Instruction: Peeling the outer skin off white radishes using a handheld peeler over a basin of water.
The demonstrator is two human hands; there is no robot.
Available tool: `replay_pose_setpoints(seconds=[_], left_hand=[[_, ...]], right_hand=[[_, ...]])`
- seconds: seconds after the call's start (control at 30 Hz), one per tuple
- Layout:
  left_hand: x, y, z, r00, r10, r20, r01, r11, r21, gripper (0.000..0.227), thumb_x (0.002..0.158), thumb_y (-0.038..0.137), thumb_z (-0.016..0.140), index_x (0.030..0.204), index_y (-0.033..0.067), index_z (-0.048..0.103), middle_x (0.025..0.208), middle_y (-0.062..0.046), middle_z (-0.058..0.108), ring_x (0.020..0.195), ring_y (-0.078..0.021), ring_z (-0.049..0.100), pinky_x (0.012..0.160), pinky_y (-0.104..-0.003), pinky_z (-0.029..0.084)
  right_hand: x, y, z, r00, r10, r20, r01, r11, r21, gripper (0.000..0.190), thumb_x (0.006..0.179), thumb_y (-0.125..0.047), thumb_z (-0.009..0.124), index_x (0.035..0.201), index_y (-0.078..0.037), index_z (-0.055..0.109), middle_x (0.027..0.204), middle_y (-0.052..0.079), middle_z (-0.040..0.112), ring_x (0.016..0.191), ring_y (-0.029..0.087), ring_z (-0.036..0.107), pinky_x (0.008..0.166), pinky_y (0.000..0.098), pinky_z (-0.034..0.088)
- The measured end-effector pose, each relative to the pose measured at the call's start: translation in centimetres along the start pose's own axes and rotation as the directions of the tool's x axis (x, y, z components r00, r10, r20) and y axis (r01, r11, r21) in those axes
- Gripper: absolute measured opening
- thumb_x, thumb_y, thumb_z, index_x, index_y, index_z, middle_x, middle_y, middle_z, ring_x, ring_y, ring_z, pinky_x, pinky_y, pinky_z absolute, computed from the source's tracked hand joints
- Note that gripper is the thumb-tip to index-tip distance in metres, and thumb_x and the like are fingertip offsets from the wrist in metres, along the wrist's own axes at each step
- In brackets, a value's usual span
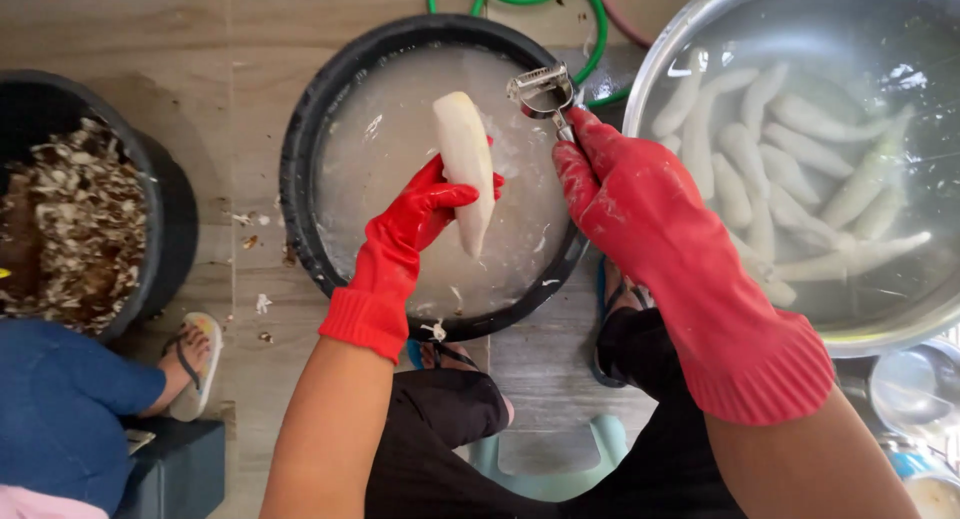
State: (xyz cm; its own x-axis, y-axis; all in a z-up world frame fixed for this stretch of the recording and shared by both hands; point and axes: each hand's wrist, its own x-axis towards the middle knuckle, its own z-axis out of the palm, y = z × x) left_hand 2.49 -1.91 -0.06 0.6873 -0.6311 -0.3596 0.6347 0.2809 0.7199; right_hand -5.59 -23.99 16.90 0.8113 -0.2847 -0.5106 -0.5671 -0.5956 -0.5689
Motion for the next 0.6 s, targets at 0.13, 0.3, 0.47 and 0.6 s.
replay_pose_setpoints(seconds=[0.13,0.3,0.47,0.6], left_hand=[[-2.6,2.8,2.6,0.938,0.133,-0.319,0.059,0.848,0.526,0.073,0.069,0.022,0.092,0.129,0.0099,0.053,0.103,-0.013,0.069,0.087,-0.0265,0.072,0.08,-0.041,0.06],[-5.8,3.0,2.3,0.939,0.239,-0.246,-0.026,0.764,0.645,0.085,0.067,0.009,0.098,0.14,0.012,0.052,0.111,-0.016,0.07,0.1,-0.0332,0.073,0.091,-0.047,0.061],[-6.7,2.1,2.4,0.937,0.277,-0.214,-0.085,0.773,0.629,0.088,0.074,0.006,0.093,0.148,0.0138,0.045,0.114,-0.013,0.067,0.1,-0.0279,0.071,0.08,-0.039,0.065],[-5.0,2.1,-0.8,0.922,0.318,-0.22,-0.167,0.84,0.517,0.09,0.072,0.004,0.094,0.147,0.0156,0.045,0.116,-0.013,0.069,0.101,-0.0269,0.071,0.091,-0.04,0.062]], right_hand=[[-1.6,-0.1,0.4,0.988,-0.151,-0.023,0.153,0.984,0.096,0.054,0.099,-0.049,0.053,0.149,-0.027,0.056,0.111,0.003,0.067,0.106,0.024,0.063,0.093,0.0373,0.049],[-3.4,-0.4,0.5,0.966,-0.26,-0.004,0.246,0.907,0.341,0.05,0.102,-0.036,0.06,0.146,-0.013,0.06,0.074,0.011,0.072,0.061,0.02,0.068,0.062,0.0325,0.058],[-2.9,-0.3,4.0,0.954,-0.298,0.023,0.27,0.891,0.366,0.046,0.102,-0.035,0.062,0.142,-0.012,0.064,0.075,0.012,0.073,0.065,0.02,0.071,0.063,0.0322,0.059],[-2.0,0.1,6.3,0.954,-0.295,0.057,0.259,0.904,0.339,0.045,0.101,-0.036,0.063,0.14,-0.016,0.065,0.075,0.011,0.074,0.065,0.021,0.071,0.065,0.0332,0.06]])
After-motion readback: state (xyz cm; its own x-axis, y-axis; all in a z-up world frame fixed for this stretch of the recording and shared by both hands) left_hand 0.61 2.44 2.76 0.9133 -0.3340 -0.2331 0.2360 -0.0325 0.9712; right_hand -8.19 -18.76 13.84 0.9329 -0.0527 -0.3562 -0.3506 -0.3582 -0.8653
